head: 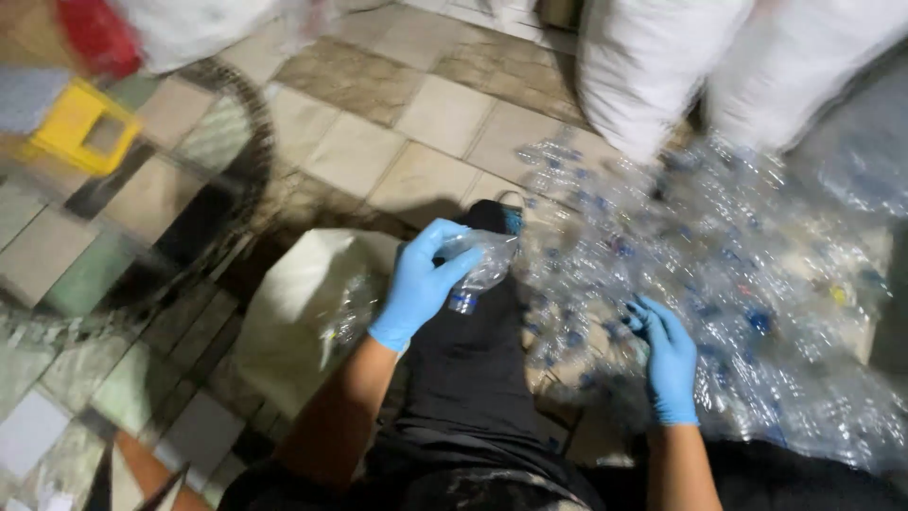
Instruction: The person is picking up empty plastic bottles from a large pile on the floor and placing them into a white collection sack.
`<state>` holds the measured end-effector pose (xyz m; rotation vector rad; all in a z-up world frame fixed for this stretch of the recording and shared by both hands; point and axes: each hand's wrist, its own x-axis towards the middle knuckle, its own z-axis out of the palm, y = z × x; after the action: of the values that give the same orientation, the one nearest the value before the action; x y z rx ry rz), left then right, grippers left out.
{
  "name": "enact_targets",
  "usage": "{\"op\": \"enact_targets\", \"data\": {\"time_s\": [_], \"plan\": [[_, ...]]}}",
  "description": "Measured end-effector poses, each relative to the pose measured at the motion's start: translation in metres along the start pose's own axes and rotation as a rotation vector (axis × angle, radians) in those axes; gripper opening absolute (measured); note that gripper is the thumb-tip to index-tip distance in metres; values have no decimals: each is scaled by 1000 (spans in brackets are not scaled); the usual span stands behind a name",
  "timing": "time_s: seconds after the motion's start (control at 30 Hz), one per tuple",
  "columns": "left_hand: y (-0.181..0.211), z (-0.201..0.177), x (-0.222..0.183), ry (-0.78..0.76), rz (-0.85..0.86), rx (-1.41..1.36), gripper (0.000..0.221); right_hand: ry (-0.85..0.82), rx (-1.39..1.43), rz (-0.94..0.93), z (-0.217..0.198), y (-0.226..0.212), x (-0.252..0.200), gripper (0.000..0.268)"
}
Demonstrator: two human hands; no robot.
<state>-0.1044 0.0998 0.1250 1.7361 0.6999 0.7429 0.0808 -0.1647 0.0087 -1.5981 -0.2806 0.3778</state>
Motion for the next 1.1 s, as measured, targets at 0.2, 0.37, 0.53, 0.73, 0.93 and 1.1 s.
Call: {"op": "enact_targets", "data": {"time_s": [0.2, 0.37, 0.53, 0.73, 0.93, 1.1], "plan": [[-38, -127, -44, 306, 180, 181, 23, -202, -18, 153, 1, 39, 31, 33], [-75, -155, -72, 455, 147, 262, 25, -287, -54, 160, 6, 72, 39, 31], [-194, -144, -85, 362, 159, 488, 43, -347, -138, 169, -1, 94, 41, 33], [-261, -119, -98, -64, -118, 1064, 67, -358, -139, 238, -19, 127, 46, 34], [-288, -106, -79, -229, -219, 1130, 94, -357, -180, 287, -21, 133, 41, 36], [-324, -98, -62, -333, -306, 1298, 90, -363, -173, 361, -28, 154, 45, 36]]}}
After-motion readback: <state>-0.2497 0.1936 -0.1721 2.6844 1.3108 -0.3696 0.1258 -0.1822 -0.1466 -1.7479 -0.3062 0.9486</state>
